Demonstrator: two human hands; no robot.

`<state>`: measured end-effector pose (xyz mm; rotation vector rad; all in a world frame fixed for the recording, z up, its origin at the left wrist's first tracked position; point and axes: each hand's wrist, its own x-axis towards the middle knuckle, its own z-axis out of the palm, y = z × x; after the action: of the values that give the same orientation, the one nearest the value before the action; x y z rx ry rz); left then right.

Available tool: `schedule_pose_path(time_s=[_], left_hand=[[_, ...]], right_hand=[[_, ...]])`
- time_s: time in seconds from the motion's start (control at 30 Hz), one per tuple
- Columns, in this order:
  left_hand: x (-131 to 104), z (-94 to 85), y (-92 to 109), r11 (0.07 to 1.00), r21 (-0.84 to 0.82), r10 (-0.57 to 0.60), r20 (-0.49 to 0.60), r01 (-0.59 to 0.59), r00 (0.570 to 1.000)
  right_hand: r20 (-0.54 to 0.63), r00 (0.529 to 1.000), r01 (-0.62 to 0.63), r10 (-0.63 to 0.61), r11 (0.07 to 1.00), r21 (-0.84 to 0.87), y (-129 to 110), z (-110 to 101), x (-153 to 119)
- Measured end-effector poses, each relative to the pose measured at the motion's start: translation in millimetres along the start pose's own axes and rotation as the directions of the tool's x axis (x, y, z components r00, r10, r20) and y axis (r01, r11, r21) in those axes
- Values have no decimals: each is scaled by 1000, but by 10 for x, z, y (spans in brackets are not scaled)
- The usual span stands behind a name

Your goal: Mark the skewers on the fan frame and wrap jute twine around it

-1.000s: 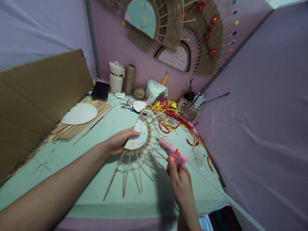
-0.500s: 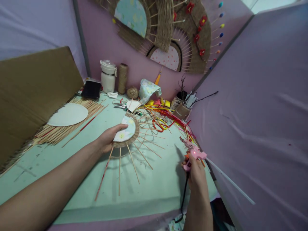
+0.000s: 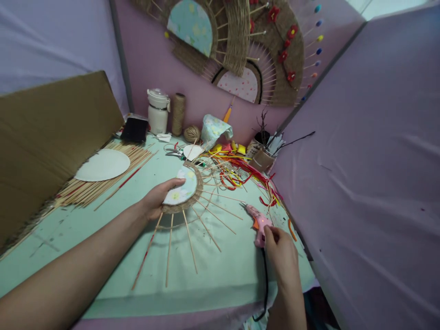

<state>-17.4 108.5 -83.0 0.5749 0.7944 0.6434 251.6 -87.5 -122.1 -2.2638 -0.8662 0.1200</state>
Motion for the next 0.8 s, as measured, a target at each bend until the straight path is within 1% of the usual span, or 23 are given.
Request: schedule_pose_path(time_s=[0.03, 0.1, 0.13, 0.2, 0.27, 0.3, 0.4, 0.43, 0.53, 0.67, 0.73, 0.8], left_hand=[[-4, -4, -3, 1000, -17, -13, -15, 13, 1000], [-13, -9, -12, 997, -60, -59, -44, 56, 997], [-18, -10, -19, 994, -68, -82, -32, 80, 996], [-29, -10, -37, 990, -71, -124, 7, 124, 992], [-44, 0, -58, 984, -67, -165, 42, 167, 985], [-54, 10, -69, 980, -64, -184, 54, 187, 981], [-85, 50, -97, 971, -61, -228, 75, 232, 971], [-93, 62, -105, 969, -60, -237, 74, 241, 969], [-103, 78, -123, 965, -51, -251, 75, 256, 965], [-88, 64, -143, 966, -44, -249, 111, 255, 962], [-78, 54, -154, 964, -41, -258, 114, 264, 959], [-71, 48, -164, 961, -40, -267, 129, 274, 955]], right_hand=[[-33, 999, 30, -30, 1000, -2, -45, -21, -17], [-59, 993, 104, -99, 990, 99, -187, -33, -39], [-39, 990, 138, -133, 972, 192, -277, -21, -39], [48, 976, 176, -211, 904, 390, -474, 36, -15], [136, 940, 202, -312, 834, 513, -657, 123, 33], [165, 913, 227, -374, 799, 557, -733, 172, 60], [216, 833, 264, -510, 709, 654, -876, 324, 124], [228, 819, 251, -526, 686, 683, -898, 372, 136], [247, 805, 198, -539, 637, 745, -926, 490, 142], [242, 776, 176, -582, 569, 803, -954, 585, 124], [217, 783, 162, -583, 528, 834, -958, 619, 118], [195, 802, 150, -565, 505, 850, -946, 649, 115]])
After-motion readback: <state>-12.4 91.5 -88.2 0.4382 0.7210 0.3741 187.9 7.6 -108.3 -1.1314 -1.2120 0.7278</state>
